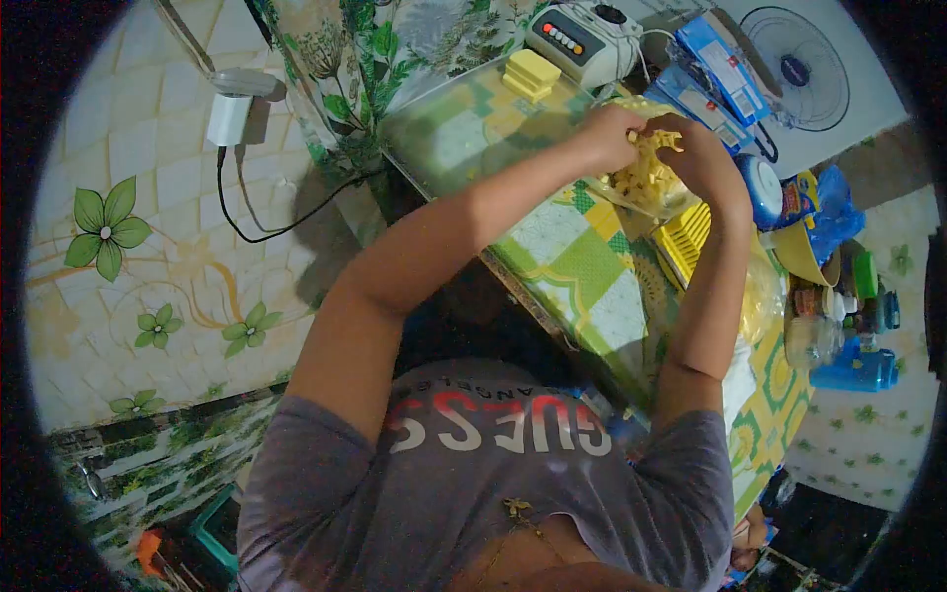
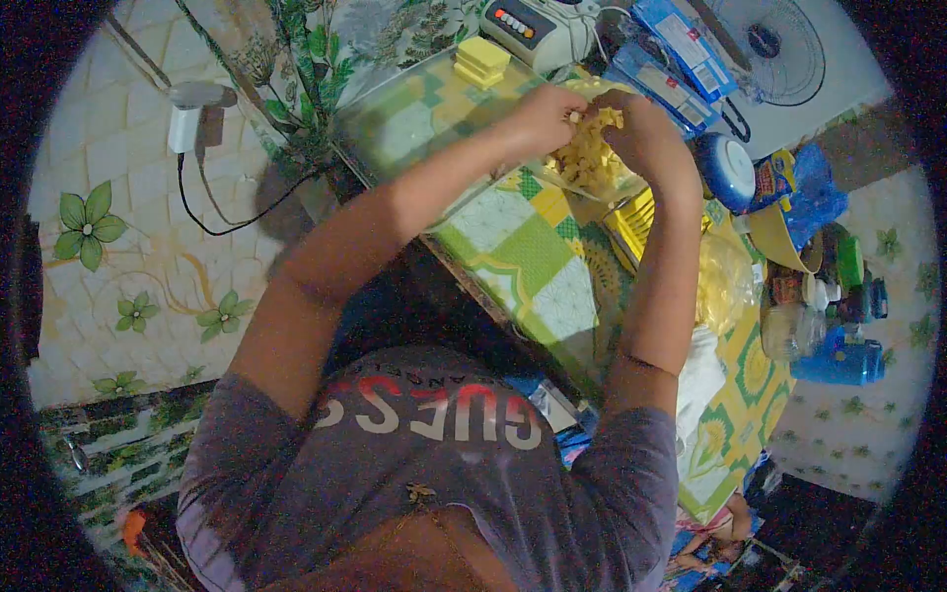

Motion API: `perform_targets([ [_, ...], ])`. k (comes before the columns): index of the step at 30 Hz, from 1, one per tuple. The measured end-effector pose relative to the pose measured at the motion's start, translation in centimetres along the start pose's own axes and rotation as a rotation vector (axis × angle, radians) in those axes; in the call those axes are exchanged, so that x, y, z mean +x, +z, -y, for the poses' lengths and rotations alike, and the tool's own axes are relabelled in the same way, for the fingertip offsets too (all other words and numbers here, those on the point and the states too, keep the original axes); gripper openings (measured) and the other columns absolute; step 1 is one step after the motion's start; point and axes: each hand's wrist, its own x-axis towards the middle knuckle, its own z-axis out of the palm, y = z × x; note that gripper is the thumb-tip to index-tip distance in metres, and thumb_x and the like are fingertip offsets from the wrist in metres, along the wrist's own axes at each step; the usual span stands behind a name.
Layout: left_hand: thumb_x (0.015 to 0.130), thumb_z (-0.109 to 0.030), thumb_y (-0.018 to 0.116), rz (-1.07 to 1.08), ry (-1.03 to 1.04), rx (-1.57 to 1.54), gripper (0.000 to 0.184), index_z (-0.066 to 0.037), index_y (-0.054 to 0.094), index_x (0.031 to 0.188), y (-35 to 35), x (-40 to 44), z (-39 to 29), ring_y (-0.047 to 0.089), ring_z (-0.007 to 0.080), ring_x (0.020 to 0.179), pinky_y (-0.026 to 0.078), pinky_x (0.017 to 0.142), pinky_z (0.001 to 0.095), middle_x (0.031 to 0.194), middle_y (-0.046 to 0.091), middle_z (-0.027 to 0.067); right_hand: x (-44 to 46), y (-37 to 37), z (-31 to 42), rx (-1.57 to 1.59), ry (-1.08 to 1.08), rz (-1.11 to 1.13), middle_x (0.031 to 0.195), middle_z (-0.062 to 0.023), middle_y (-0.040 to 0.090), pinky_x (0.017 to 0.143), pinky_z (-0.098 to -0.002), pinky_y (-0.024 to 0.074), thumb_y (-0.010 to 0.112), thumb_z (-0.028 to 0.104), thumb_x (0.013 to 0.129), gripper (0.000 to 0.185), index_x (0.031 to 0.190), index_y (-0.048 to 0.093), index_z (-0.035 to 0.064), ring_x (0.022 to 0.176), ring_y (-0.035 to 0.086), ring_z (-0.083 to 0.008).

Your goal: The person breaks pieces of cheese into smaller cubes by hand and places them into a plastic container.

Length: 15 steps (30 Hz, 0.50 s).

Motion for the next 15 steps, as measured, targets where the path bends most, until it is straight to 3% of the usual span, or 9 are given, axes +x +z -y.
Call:
perform_targets([
  [5, 0.070, -0.008, 0.058, 0.025, 0.004, 0.033, 0.032, -0.005, 0.065, 0.102, -0.6, 0.4, 0.1, 0.063, 0.0313, 0.085, 0.049, 0.076, 0.0381, 0.090, 0.065, 0.0194, -0.1, 0.1, 0.1, -0.068, -0.016, -0.033, 0.101, -0.0195, 0.063, 0.084, -0.0416, 0.0468, 0.059, 0.004, 0.071, 0.036, 0.107, 0.062, 0.0076, 0.096, 0.059, -0.0363],
  [15, 0.073, -0.008, 0.059, 0.055, 0.037, 0.109, 0.027, -0.005, 0.065, 0.099, -1.4, -0.1, 0.5, 0.064, 0.0294, 0.082, 0.048, 0.073, 0.0362, 0.090, 0.065, 0.0167, -0.2, 0.0, 1.1, -0.119, 0.020, 0.002, 0.103, -0.0211, 0.062, 0.085, -0.0409, 0.0467, 0.057, 0.003, 0.074, 0.036, 0.109, 0.062, 0.0088, 0.099, 0.058, -0.0344],
])
